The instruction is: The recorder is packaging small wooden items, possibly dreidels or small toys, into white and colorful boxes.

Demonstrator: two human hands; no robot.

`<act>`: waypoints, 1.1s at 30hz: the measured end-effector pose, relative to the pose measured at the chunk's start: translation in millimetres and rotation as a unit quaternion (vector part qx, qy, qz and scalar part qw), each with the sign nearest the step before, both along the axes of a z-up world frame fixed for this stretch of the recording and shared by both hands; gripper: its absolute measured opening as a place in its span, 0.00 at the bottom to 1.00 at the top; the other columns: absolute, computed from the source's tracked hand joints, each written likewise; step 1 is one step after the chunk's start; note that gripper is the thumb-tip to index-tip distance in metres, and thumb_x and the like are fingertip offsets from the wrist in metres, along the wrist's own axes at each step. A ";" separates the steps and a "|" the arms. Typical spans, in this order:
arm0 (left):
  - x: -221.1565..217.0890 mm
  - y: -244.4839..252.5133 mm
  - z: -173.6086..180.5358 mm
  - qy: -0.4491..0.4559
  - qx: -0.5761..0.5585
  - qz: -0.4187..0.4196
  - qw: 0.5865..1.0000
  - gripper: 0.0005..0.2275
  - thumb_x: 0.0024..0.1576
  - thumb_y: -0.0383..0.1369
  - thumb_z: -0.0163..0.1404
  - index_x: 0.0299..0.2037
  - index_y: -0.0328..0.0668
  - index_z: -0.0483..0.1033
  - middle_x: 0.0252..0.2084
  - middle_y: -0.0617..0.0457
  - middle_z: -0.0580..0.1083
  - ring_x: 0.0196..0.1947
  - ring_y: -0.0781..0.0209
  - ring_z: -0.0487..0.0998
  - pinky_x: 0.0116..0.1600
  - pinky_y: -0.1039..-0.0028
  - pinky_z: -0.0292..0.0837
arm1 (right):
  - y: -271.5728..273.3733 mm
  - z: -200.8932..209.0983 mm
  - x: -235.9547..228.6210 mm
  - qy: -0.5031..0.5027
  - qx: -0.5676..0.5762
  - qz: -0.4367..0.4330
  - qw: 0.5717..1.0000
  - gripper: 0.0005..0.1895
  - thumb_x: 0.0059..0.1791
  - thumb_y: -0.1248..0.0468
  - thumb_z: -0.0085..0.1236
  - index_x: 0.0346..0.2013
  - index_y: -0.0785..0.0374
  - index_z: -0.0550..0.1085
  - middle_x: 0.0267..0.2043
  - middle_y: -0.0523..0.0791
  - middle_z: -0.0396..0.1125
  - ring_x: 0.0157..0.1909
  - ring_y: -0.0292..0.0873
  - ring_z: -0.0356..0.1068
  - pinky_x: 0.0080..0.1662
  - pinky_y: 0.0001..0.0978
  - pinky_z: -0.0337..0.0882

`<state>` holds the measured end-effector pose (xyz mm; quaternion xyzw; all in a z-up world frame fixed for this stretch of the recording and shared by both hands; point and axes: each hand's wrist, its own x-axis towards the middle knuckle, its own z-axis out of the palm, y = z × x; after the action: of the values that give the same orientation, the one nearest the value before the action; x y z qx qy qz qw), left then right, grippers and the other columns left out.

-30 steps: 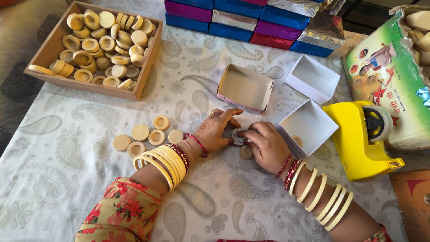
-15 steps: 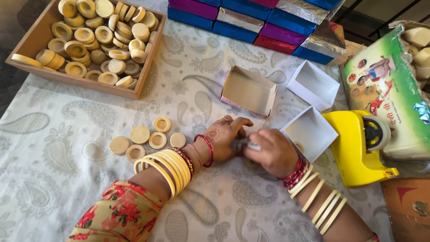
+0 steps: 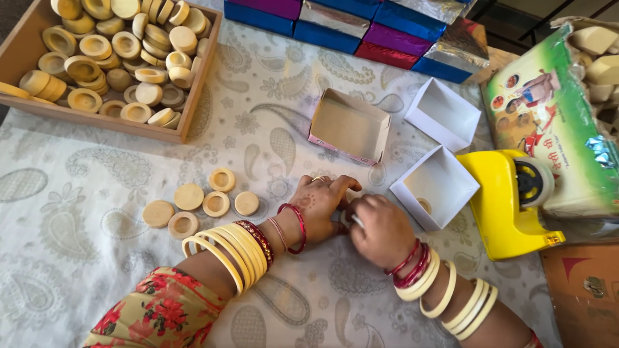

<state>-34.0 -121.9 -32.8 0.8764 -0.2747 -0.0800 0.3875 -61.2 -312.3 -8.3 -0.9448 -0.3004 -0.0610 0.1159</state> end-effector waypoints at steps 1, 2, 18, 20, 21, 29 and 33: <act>0.6 0.5 0.6 -0.003 0.000 0.001 1.000 0.32 0.44 0.34 0.63 0.61 0.52 0.65 0.43 0.56 0.80 0.53 0.52 0.75 0.57 0.58 0.59 | -15.9 -14.6 6.3 -0.003 0.000 0.001 1.000 0.09 0.37 0.67 0.58 0.32 0.65 0.74 0.34 0.49 0.67 0.39 0.52 0.68 0.41 0.41 0.69; 1.1 1.3 1.5 0.012 -0.003 0.000 1.000 0.31 0.45 0.36 0.64 0.61 0.52 0.65 0.43 0.57 0.80 0.54 0.53 0.75 0.57 0.58 0.58 | -31.5 -29.0 12.7 0.217 0.225 -0.045 0.949 0.09 0.42 0.70 0.54 0.36 0.66 0.75 0.35 0.47 0.68 0.39 0.46 0.67 0.41 0.35 0.68; 0.2 0.2 3.3 0.016 0.007 0.002 1.000 0.37 0.44 0.44 0.65 0.64 0.51 0.62 0.44 0.55 0.79 0.55 0.51 0.74 0.57 0.55 0.58 | -22.6 21.1 31.1 0.118 0.127 0.270 0.947 0.29 0.29 0.78 0.52 0.44 0.63 0.79 0.46 0.49 0.69 0.52 0.54 0.66 0.55 0.44 0.67; -0.7 0.8 5.9 -0.012 0.026 -0.007 1.000 0.33 0.44 0.43 0.65 0.62 0.52 0.67 0.45 0.53 0.77 0.54 0.51 0.73 0.56 0.55 0.58 | -35.7 0.2 36.2 0.109 0.115 0.259 0.953 0.23 0.31 0.77 0.54 0.39 0.62 0.78 0.42 0.48 0.67 0.50 0.53 0.66 0.53 0.43 0.68; -0.9 1.4 7.5 -0.040 0.041 -0.011 0.998 0.29 0.45 0.43 0.65 0.59 0.52 0.72 0.47 0.52 0.75 0.53 0.50 0.73 0.55 0.55 0.58 | -41.9 -10.0 39.2 0.102 0.099 0.251 0.957 0.17 0.33 0.77 0.56 0.34 0.61 0.76 0.39 0.47 0.66 0.47 0.52 0.66 0.50 0.41 0.69; 5.6 3.8 -17.0 -0.079 0.005 -0.006 0.997 0.20 0.45 0.42 0.63 0.48 0.49 0.80 0.47 0.51 0.73 0.52 0.50 0.72 0.54 0.57 0.62 | -25.2 10.1 23.1 -0.005 0.204 0.161 0.966 0.17 0.39 0.76 0.61 0.41 0.62 0.76 0.42 0.47 0.68 0.45 0.48 0.69 0.46 0.39 0.70; 4.6 4.9 -12.5 -0.075 0.045 0.008 0.996 0.20 0.45 0.41 0.63 0.47 0.48 0.79 0.47 0.51 0.73 0.52 0.50 0.73 0.54 0.56 0.62 | -19.0 19.6 24.1 0.031 0.194 0.205 0.959 0.20 0.39 0.70 0.67 0.45 0.64 0.77 0.45 0.51 0.66 0.48 0.52 0.69 0.48 0.39 0.72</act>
<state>-29.4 -117.0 -45.3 0.8986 -0.2915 -0.0232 0.3271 -37.1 -331.4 11.4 -0.8236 -0.4665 -0.0636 0.3162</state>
